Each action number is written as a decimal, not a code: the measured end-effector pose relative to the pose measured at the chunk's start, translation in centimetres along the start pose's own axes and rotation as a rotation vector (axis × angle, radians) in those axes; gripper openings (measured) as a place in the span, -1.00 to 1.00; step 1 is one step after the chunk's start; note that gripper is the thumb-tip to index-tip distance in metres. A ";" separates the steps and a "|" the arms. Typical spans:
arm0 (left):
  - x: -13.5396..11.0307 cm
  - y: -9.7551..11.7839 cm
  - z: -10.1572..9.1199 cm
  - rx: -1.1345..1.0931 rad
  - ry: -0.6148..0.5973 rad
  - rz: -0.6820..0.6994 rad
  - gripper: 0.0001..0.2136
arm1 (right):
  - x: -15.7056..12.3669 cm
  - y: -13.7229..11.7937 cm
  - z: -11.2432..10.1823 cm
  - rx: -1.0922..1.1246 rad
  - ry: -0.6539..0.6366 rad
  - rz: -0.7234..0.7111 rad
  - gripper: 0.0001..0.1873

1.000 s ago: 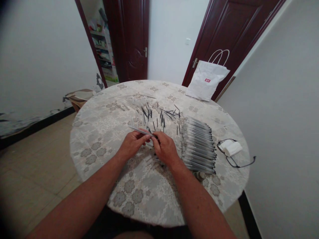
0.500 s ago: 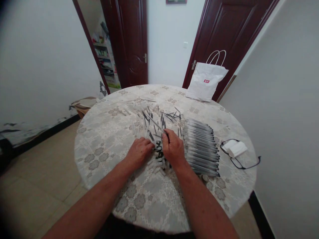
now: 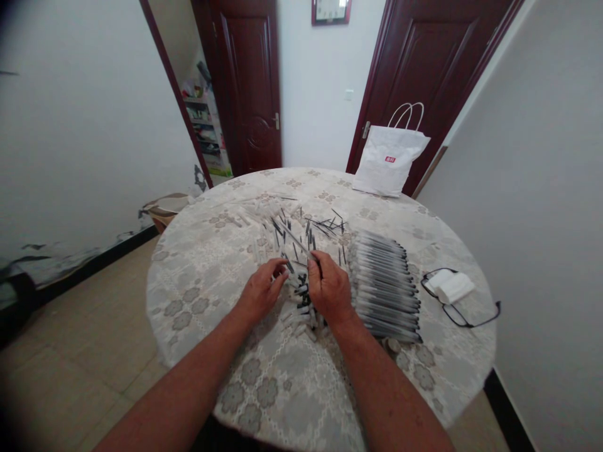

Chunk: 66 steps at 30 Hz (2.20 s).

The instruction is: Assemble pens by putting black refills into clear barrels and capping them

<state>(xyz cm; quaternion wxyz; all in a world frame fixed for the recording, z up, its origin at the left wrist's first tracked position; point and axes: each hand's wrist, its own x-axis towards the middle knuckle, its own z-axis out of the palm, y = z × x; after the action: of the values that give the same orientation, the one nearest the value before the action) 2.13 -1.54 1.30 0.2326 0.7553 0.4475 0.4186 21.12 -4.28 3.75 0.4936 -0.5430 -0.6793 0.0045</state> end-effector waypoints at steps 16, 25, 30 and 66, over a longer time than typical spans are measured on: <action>2.0 -1.2 -2.8 -1.308 0.487 -0.529 -0.76 | -0.7 -0.6 1.1 -0.018 -0.264 -0.140 -0.81; 2.0 -1.0 -2.7 -1.267 0.491 -0.519 -0.76 | -0.6 -0.4 1.2 -0.038 -0.252 -0.130 -0.80; 2.0 -0.8 -2.6 -1.214 0.448 -0.528 -0.75 | -0.7 -0.4 1.3 -0.041 -0.273 -0.149 -0.77; 1.4 1.3 -1.4 -0.764 -0.001 -0.347 -0.69 | 1.0 -2.9 -1.6 -0.255 -0.523 -0.125 -0.88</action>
<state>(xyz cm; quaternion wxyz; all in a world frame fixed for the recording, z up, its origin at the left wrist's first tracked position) 1.93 -1.01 3.55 0.5633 0.5285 0.3805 0.5085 20.12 -5.56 6.83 0.2289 -0.5380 -0.8108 0.0286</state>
